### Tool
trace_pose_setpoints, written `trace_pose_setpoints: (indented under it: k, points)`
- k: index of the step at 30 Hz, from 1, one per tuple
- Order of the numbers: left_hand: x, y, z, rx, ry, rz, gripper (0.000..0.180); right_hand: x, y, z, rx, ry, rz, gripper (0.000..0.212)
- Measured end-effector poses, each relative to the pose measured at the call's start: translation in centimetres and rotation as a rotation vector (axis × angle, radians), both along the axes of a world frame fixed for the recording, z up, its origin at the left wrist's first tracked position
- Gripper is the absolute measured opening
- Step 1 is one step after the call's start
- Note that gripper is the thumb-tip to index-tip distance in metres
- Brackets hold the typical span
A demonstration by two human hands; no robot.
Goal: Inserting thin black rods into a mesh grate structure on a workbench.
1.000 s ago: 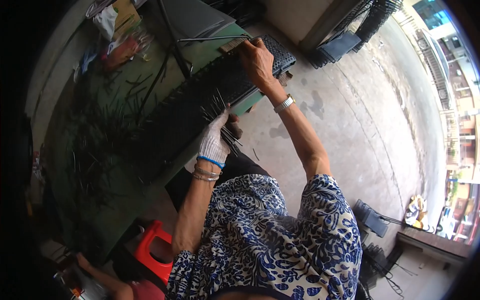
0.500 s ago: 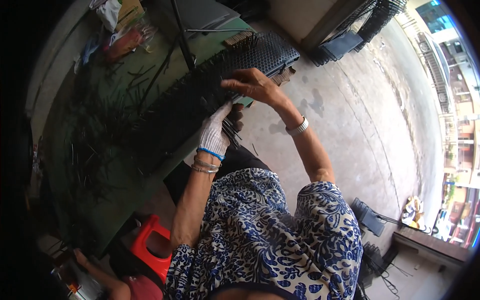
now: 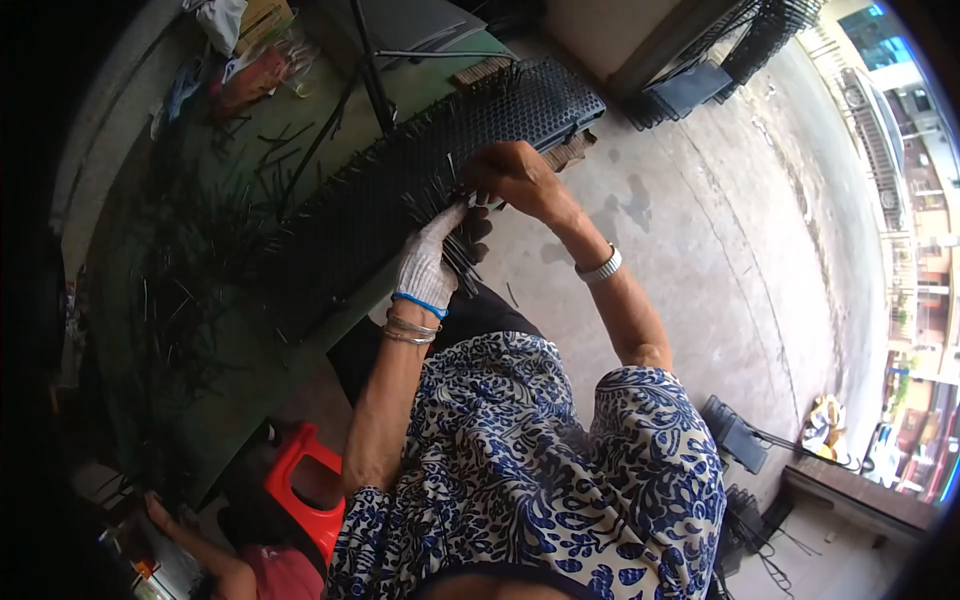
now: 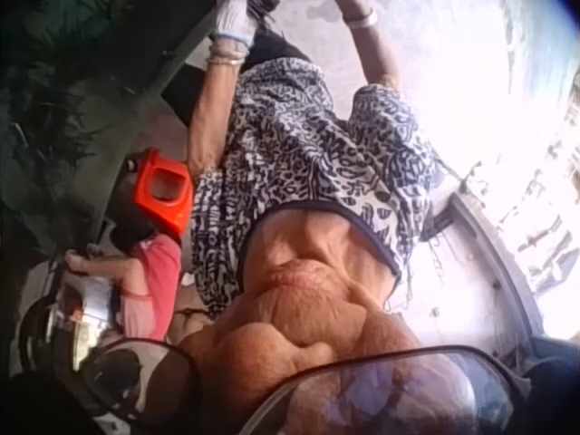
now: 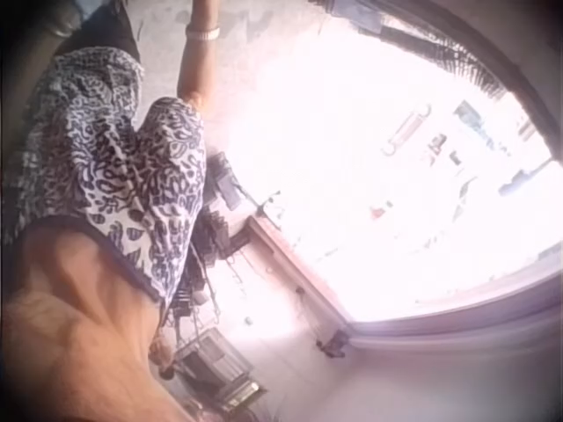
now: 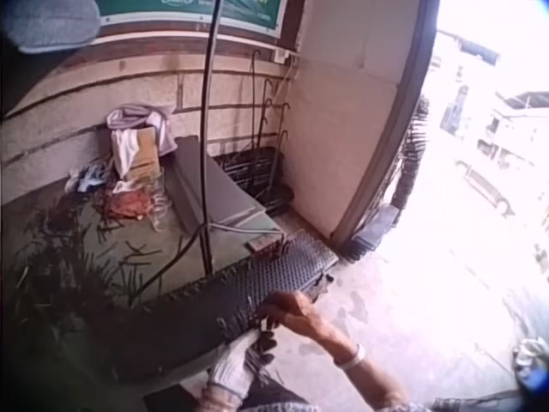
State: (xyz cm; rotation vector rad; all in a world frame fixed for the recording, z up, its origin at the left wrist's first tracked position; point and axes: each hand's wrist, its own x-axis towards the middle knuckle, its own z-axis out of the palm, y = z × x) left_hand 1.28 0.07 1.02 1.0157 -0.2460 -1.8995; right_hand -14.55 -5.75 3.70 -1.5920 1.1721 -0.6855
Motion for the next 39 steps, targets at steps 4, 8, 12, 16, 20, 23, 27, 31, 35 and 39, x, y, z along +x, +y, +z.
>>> trace_pose_setpoints:
  k: [4,8,12,16,20,23,27,31,35,39]
  points:
    - [0.6,0.4,0.4,0.031,-0.076,-0.087,0.017,-0.2,-0.3,0.2,0.001,-0.093,-0.092,0.023]
    - [0.7,0.6,0.6,-0.017,-0.121,-0.134,0.016,-0.3,0.0,0.5,0.051,-0.117,-0.106,0.024]
    - [0.4,0.8,0.6,-0.045,-0.163,-0.125,0.016,-0.4,0.0,0.0,0.072,-0.197,-0.096,0.023]
    - [0.3,0.7,0.8,-0.022,-0.211,-0.146,0.017,-0.5,-0.1,0.3,0.039,-0.138,-0.050,0.021]
    - [0.2,0.7,0.6,-0.048,-0.195,-0.150,0.017,-1.0,-0.3,0.7,0.062,-0.073,0.000,0.019]
    - [0.2,0.5,-0.4,-0.004,-0.114,-0.093,0.018,-1.8,-1.0,1.0,-0.093,-0.112,-0.138,0.017]
    - [-0.1,0.1,-0.8,0.106,0.124,-0.083,0.018,-2.6,-3.5,1.2,-0.466,0.007,-0.455,0.014]
    - [-0.5,-0.1,-0.9,0.146,0.251,-0.025,0.015,-2.4,-6.7,-0.5,-0.785,0.140,-0.546,0.010]
    - [-0.5,0.1,-1.4,0.115,0.226,-0.012,0.014,-2.2,-8.3,-1.6,-0.872,0.214,-0.544,0.008]
    - [-0.3,0.2,-2.4,0.129,0.276,-0.005,0.015,-2.0,-9.2,-2.5,-0.862,0.247,-0.496,0.008]
